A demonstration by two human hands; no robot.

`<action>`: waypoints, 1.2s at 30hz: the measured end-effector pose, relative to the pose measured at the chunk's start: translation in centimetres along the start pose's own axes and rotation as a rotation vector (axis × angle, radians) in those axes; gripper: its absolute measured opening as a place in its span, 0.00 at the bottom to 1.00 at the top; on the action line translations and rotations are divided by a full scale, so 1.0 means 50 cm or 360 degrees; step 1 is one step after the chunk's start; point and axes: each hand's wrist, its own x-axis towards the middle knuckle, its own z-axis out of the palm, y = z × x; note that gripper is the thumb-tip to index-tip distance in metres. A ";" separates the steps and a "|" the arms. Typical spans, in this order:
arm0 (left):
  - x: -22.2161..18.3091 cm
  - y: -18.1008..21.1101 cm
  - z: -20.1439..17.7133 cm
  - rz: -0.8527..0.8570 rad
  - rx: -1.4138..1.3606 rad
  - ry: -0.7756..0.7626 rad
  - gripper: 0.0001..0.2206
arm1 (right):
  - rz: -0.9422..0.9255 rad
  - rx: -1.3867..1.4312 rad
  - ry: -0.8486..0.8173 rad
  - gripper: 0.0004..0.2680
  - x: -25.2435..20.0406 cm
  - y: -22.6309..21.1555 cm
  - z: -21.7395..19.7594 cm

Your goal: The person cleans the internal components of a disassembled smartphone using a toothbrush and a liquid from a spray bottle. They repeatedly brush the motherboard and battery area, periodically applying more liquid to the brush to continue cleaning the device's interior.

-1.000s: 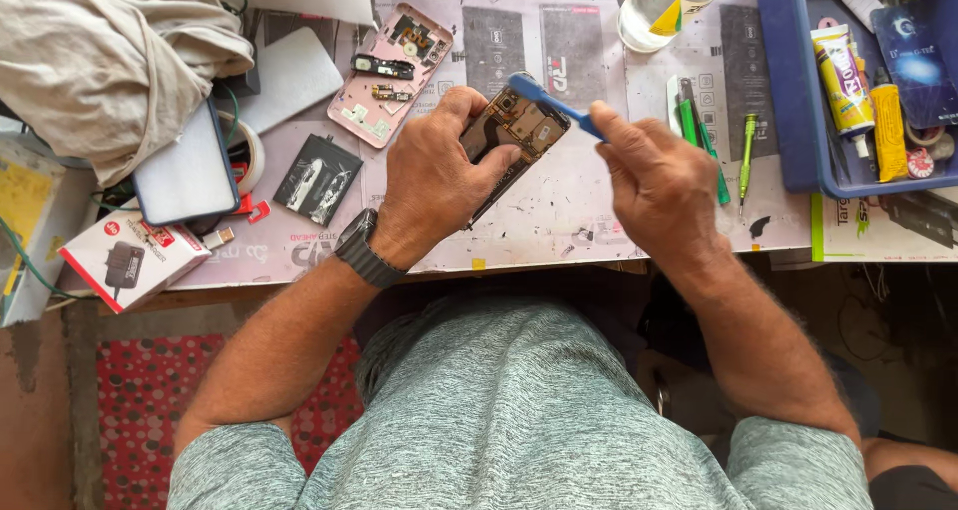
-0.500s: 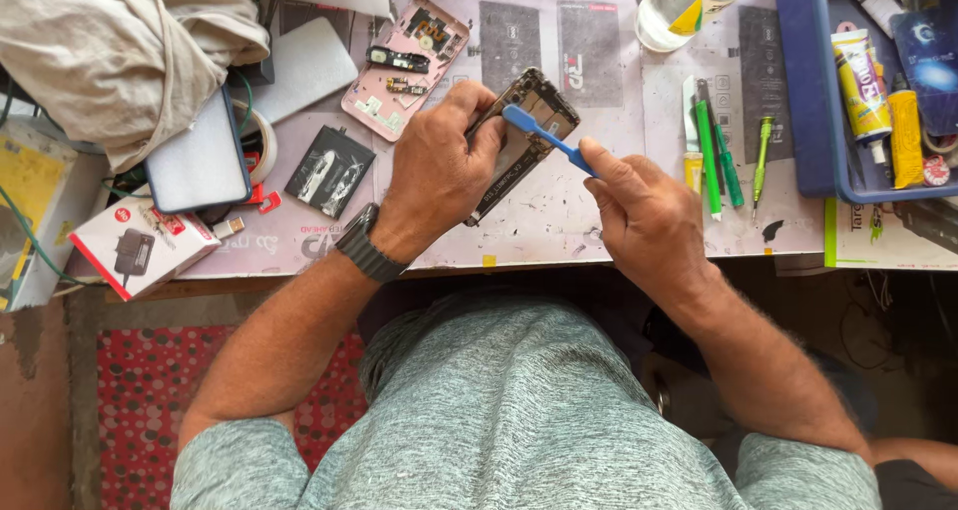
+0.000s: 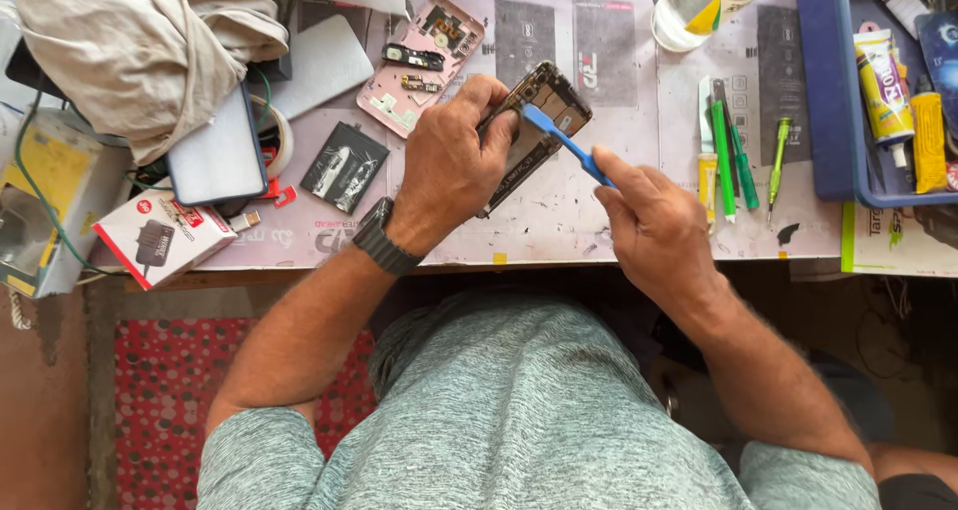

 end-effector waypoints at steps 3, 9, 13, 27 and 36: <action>-0.002 -0.002 0.000 0.0066 0.0102 0.0016 0.04 | -0.0008 0.0019 0.0025 0.15 0.000 0.004 0.007; -0.001 -0.005 0.000 0.0097 0.0161 0.0005 0.03 | -0.0136 -0.0192 0.0185 0.14 0.009 0.037 -0.005; -0.002 -0.004 0.003 0.0096 0.0153 -0.0018 0.03 | -0.0278 -0.0435 0.0146 0.16 0.023 0.049 0.006; 0.000 -0.011 0.002 -0.0016 0.0004 -0.0080 0.03 | -0.0344 -0.0286 0.0143 0.17 0.036 0.038 0.017; 0.005 -0.013 0.002 -0.0051 -0.0068 -0.0109 0.04 | -0.0283 -0.0399 0.0168 0.14 0.034 0.070 -0.028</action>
